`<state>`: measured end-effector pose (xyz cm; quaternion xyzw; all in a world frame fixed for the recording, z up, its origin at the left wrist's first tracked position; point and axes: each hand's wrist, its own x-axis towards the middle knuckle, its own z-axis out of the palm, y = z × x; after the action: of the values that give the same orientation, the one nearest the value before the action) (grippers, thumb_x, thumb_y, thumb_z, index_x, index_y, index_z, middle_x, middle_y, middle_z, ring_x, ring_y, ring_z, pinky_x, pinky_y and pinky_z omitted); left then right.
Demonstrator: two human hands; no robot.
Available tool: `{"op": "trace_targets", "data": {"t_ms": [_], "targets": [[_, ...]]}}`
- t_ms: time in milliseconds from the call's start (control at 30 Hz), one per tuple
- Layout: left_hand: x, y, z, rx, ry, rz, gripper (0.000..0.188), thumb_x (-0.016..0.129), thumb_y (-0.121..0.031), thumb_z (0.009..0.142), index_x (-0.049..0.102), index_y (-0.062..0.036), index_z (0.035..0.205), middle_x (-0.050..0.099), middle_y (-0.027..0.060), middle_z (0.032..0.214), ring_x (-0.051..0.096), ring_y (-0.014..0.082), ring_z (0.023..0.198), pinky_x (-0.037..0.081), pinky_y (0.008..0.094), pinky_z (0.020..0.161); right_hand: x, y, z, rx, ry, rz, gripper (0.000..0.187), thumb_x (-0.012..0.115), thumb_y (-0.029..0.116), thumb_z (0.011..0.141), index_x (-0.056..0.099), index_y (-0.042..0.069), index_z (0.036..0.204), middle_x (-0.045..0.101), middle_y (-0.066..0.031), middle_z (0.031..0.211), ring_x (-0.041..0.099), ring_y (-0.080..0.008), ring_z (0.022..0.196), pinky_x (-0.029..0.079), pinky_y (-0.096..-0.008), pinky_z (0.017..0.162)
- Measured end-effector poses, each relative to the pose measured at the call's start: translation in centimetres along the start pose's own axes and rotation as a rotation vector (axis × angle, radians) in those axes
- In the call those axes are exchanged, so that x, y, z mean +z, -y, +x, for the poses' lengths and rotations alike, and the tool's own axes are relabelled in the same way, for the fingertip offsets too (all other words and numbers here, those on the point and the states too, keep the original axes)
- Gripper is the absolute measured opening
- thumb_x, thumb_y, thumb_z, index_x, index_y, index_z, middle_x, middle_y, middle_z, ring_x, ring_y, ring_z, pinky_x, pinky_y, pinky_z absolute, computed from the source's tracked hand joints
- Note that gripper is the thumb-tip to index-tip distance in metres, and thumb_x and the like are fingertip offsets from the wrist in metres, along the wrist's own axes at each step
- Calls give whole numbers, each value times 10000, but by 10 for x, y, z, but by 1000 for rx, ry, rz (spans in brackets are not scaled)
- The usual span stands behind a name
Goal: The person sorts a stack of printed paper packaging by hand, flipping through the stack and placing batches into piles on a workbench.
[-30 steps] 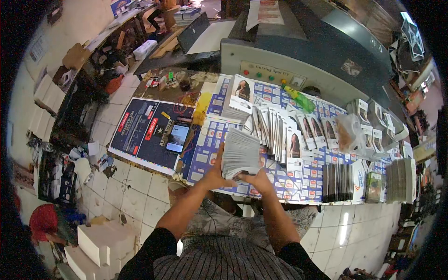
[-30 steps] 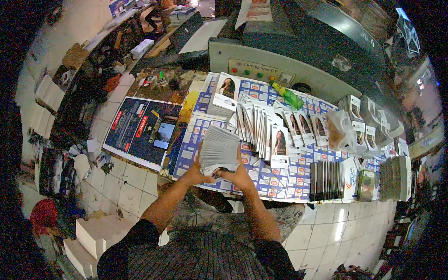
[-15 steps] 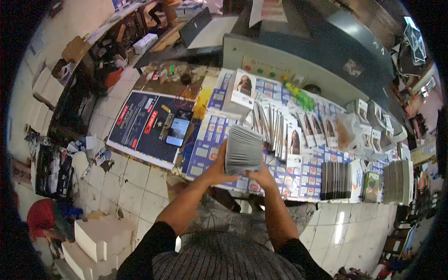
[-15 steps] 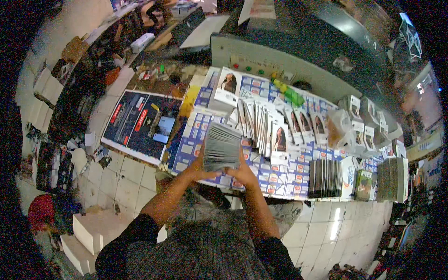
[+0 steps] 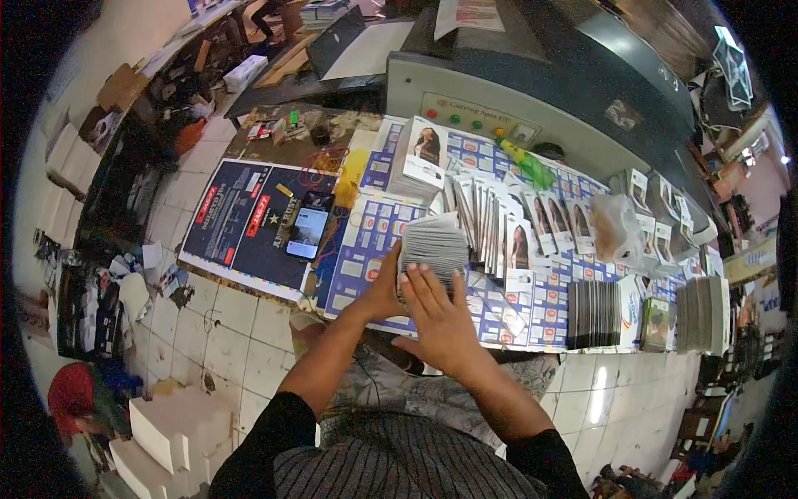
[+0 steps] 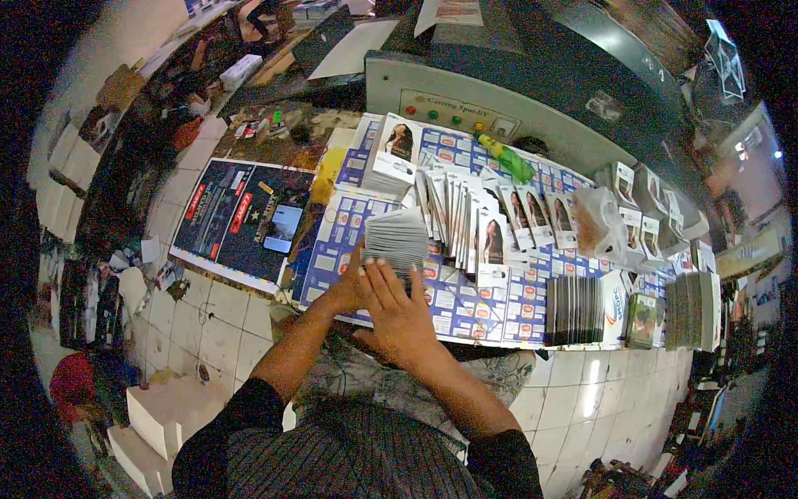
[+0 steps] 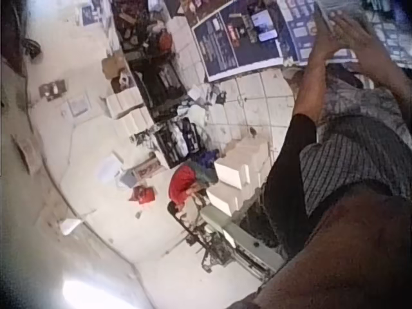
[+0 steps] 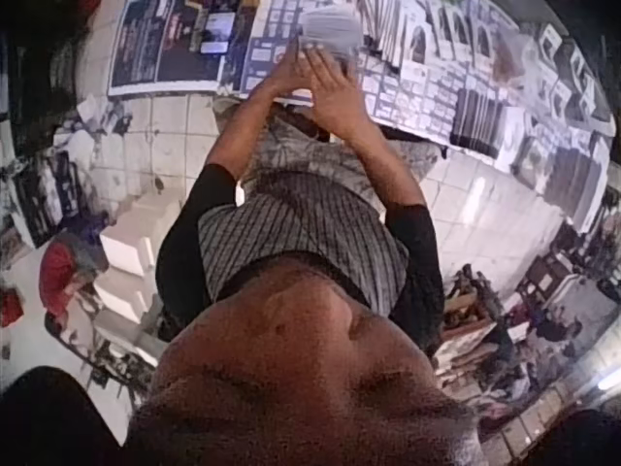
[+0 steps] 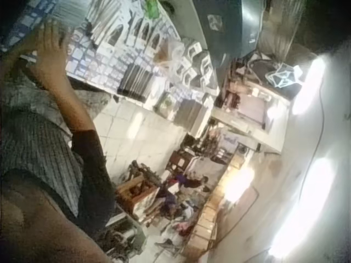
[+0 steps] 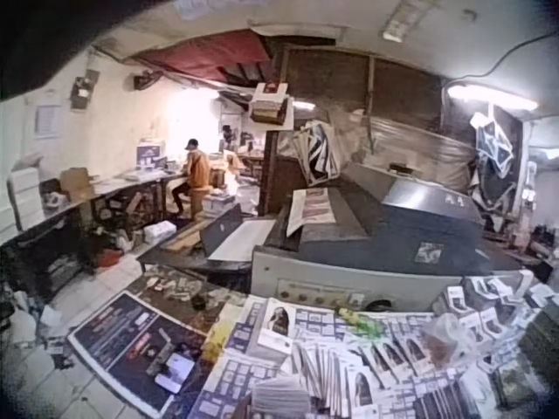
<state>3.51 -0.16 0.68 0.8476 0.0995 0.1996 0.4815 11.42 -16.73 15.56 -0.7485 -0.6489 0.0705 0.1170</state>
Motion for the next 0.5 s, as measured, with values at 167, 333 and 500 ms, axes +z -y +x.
{"op": "trace_targets", "data": {"t_ms": [167,333,500], "targets": [[3,-14,5,-108,6,-407,1411,976,-267,489,22,-19,1499,311,203,1479,346,312,1378,325,429,1130,-24,-22,-5,148,65,-129,1128,750,587,683,251,-25,1489,265,-191,1555,203,-317,1467,106,-598,1156],[15,33,0,8,58,92,1291,945,-250,564,68,-36,1487,348,188,1451,401,293,1342,360,402,1109,-10,2,19,-59,37,-143,1244,759,659,598,239,-40,1486,215,-207,1572,180,-332,1472,91,-614,1149],[6,-8,1,-73,11,-272,1247,947,-257,561,122,-37,1470,347,190,1448,412,297,1331,362,408,1105,-25,-22,36,-16,-41,-46,1333,791,667,534,193,-25,1503,202,-225,1570,167,-349,1473,90,-619,1146]]}}
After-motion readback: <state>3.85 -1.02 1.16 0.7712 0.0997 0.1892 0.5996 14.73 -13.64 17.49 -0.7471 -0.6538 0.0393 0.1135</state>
